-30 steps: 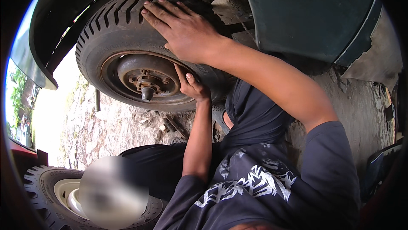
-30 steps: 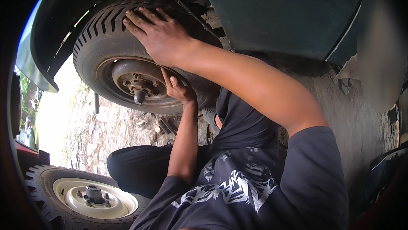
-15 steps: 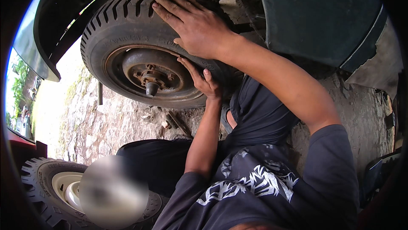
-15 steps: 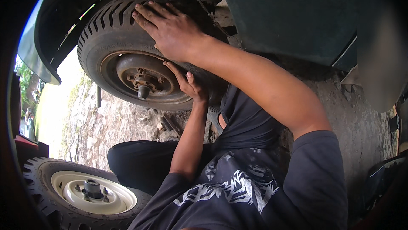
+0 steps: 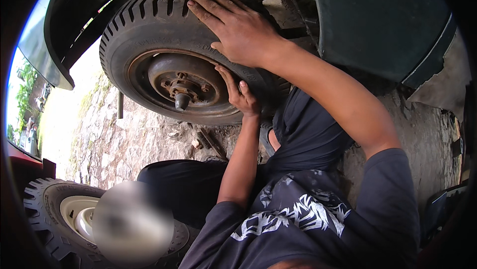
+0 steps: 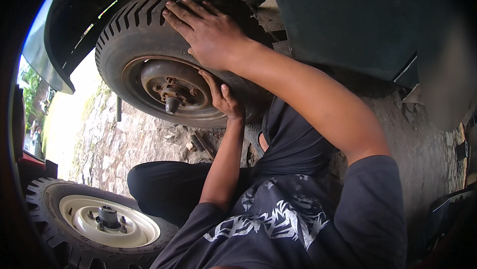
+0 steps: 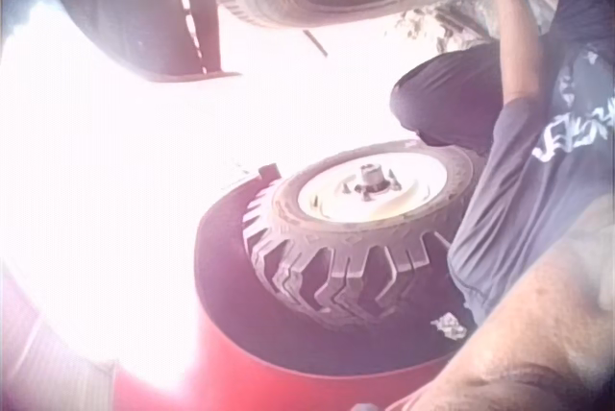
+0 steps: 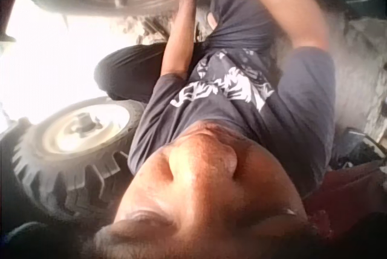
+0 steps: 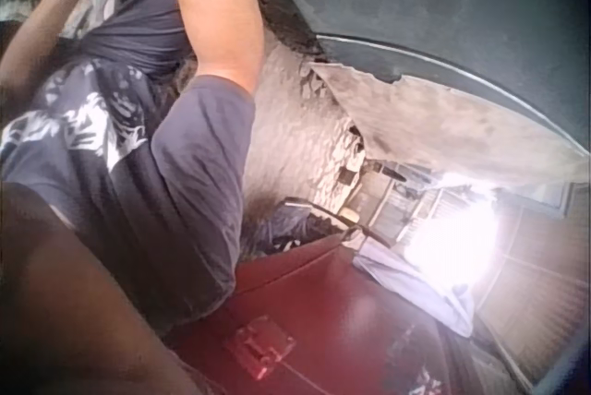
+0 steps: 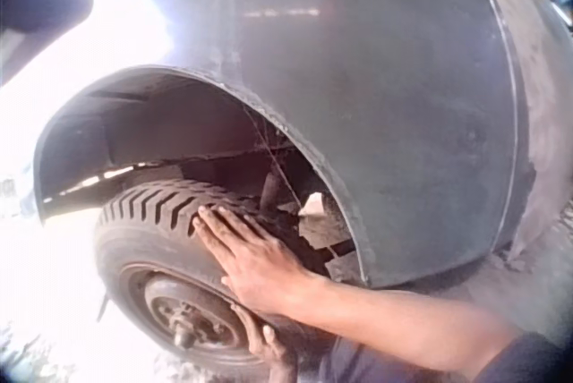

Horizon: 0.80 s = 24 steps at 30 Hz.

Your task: The person mounts a tire onto a vehicle wheel hub and secures it by hand-tightening the lug nuts. The person then uses a lug wrench to tighten the lug nuts further.

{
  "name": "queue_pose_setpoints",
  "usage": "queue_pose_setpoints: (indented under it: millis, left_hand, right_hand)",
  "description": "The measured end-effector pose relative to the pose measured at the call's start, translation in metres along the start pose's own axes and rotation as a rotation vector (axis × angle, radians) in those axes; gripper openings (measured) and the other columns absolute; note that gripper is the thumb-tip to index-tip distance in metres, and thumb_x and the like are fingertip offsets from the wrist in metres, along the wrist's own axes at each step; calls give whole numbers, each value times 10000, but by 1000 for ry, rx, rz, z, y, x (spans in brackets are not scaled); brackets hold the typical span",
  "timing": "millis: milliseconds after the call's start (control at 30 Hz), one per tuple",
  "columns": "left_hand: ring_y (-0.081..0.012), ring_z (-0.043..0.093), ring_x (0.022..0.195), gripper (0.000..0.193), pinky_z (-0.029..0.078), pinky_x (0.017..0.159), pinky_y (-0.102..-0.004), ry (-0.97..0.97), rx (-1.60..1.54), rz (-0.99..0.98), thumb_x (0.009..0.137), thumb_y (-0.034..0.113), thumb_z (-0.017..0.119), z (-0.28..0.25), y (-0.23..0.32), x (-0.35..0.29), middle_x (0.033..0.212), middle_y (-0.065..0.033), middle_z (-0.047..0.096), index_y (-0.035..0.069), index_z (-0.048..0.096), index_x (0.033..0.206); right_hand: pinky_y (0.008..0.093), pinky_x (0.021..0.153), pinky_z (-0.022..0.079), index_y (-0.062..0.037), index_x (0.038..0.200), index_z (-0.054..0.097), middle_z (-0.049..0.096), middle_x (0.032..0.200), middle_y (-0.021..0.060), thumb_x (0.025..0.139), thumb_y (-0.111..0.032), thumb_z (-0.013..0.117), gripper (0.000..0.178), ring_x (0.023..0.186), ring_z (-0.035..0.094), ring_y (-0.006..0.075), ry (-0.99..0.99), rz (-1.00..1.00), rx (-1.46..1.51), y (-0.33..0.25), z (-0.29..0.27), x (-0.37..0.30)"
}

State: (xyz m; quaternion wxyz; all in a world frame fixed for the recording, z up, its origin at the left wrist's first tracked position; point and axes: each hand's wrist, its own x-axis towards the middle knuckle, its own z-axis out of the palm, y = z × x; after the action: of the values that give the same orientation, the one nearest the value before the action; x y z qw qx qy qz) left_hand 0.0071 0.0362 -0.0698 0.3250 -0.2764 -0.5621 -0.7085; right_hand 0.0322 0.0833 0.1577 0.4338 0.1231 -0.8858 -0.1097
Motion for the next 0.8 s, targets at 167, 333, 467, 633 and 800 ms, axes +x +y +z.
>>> queue_pose_setpoints:
  millis: [167, 333, 467, 633, 800]
  left_hand:
    - [-442, 272, 1637, 685, 251, 1318, -475, -41, 0, -32, 1118, 315, 406, -4, 4, -18, 1744, -323, 282, -86, 323, 1668]
    - [-451, 240, 1646, 683, 235, 1322, -475, 45, -109, 95, 1121, 316, 408, 5, 50, 45, 1746, -331, 269, -86, 326, 1667]
    - [-483, 189, 1651, 736, 184, 1334, -496, 26, 65, 103, 1124, 338, 437, 11, 69, 72, 1743, -373, 217, -123, 260, 1670]
    - [-493, 116, 1662, 783, 127, 1342, -531, 27, 149, 117, 1126, 358, 412, 13, 55, 59, 1757, -374, 153, -114, 156, 1696]
    - [-488, 119, 1663, 803, 125, 1344, -534, -59, 240, 80, 1135, 400, 382, 13, 36, 21, 1770, -364, 106, -121, 134, 1694]
  right_hand:
    - [432, 1330, 332, -151, 1710, 344, 305, 1784, 63, 908, -290, 828, 947, 1632, 315, 279, 0, 27, 1, -4, 2, -1]
    - [464, 1318, 334, -131, 1680, 408, 362, 1757, 91, 967, -367, 748, 824, 1616, 350, 303, 47, -24, 45, 5, 1, -4]
    - [465, 1306, 348, -130, 1661, 448, 402, 1738, 107, 1003, -429, 694, 764, 1602, 381, 309, 140, -56, 40, 14, 15, -4]
    - [456, 1304, 361, -135, 1669, 430, 398, 1740, 105, 938, -375, 780, 845, 1595, 394, 310, 88, -76, 27, 13, 8, -6]
    - [449, 1315, 345, -127, 1671, 423, 390, 1744, 109, 903, -329, 817, 886, 1601, 382, 312, 87, -49, 32, 9, 5, -4]
